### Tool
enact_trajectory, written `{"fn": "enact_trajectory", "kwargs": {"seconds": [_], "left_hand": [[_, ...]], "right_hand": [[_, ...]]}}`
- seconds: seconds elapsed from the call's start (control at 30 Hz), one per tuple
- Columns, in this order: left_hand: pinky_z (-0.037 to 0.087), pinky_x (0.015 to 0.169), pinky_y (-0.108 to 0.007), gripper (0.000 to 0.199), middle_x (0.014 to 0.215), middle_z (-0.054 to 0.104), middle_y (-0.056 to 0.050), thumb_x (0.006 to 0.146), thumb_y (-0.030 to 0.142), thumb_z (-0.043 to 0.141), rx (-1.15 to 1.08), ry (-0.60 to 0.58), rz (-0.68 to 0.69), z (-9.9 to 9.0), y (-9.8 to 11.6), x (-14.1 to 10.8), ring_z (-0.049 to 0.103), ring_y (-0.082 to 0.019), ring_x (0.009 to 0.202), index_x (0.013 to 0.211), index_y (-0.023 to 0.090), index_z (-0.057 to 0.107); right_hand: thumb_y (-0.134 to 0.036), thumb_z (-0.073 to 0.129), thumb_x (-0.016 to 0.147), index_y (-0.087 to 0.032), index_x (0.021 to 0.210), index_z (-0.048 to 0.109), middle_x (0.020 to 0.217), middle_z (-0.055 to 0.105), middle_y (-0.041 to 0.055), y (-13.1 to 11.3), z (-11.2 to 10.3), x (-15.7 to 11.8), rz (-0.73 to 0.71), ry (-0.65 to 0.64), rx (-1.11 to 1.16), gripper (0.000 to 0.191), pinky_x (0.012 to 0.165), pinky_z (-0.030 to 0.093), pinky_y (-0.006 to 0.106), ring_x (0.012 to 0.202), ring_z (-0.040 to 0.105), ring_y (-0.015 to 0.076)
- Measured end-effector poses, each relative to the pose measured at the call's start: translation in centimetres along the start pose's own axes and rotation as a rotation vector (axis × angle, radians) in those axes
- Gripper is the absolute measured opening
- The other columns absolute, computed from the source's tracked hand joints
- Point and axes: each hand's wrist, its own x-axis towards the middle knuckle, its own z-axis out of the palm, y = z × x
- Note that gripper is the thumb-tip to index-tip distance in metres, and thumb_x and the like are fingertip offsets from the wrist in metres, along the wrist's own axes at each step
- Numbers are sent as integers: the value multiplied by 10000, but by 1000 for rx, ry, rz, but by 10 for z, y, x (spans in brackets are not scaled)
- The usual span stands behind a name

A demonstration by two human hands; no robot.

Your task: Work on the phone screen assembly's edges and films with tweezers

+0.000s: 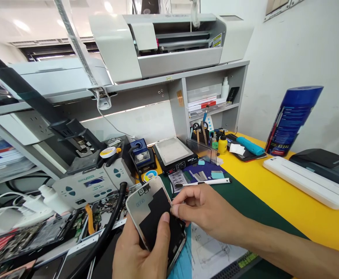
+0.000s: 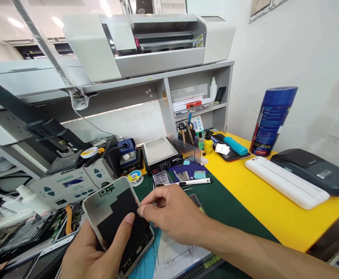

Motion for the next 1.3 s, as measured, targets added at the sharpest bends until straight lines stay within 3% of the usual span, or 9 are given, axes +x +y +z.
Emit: {"fn": "enact_trajectory", "kwargs": {"seconds": [0.37, 0.7, 0.93, 1.3], "left_hand": [[508, 796, -340, 330, 941, 761, -70, 673, 465, 721, -38, 19, -21, 0, 8, -2, 679, -313, 941, 895, 229, 658], [500, 542, -262, 400, 716, 733, -31, 617, 514, 775, -235, -60, -165, -1, 7, 7, 649, -225, 657, 841, 205, 657], [495, 514, -254, 450, 725, 753, -18, 601, 482, 807, -387, -77, -294, 2, 10, 2, 658, -216, 633, 926, 204, 666], [546, 734, -332, 748, 954, 769, -56, 651, 425, 789, -446, -201, -311, 4, 5, 11, 697, -279, 904, 1302, 159, 533]], "right_hand": [[-329, 662, 835, -176, 837, 700, 704, 592, 2, 3, 1, 0, 15, 9, 34, 158, 636, 391, 237, 642, 473, 113], [-320, 664, 824, -170, 866, 731, 724, 615, 15, 0, -1, -1, 8, 2, 55, 169, 661, 420, 259, 685, 521, 136], [-311, 660, 818, -171, 846, 734, 712, 629, 22, 3, -1, -2, 2, 29, 42, 161, 673, 449, 270, 691, 545, 150], [-280, 672, 791, -138, 856, 737, 732, 645, 35, -1, 3, -1, -19, 40, 14, 170, 625, 424, 258, 654, 526, 135]]}}
